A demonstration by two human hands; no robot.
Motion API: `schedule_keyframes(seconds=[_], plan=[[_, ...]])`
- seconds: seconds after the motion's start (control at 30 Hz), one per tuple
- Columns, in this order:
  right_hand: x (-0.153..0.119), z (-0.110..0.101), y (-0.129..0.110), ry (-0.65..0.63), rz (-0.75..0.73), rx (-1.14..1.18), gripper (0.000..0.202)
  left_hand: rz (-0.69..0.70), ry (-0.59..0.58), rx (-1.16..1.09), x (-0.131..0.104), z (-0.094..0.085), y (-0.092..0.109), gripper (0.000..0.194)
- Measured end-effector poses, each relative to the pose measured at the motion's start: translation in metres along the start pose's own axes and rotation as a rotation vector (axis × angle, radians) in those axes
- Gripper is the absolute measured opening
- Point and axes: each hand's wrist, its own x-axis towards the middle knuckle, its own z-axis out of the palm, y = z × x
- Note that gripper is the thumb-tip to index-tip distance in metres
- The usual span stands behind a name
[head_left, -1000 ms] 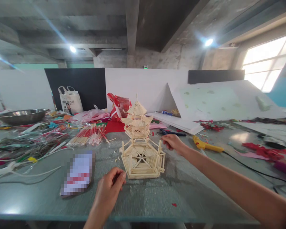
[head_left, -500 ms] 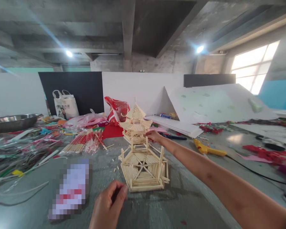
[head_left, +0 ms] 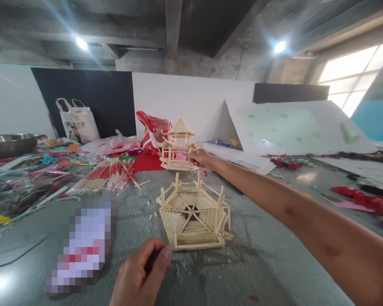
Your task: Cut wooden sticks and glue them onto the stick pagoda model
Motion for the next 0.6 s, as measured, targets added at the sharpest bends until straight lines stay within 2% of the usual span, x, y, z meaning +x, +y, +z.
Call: schedule_keyframes(seconds=[0.2, 0.6], plan=[[0.016, -0.009, -0.009, 0.032, 0.021, 0.011, 0.023, -0.007, 0.012, 0.002, -0.001, 0.001, -0.001, 0.039], [0.017, -0.014, -0.014, 0.041, 0.033, -0.015, 0.024, -0.005, 0.002, 0.017, -0.001, 0.000, -0.002, 0.037]])
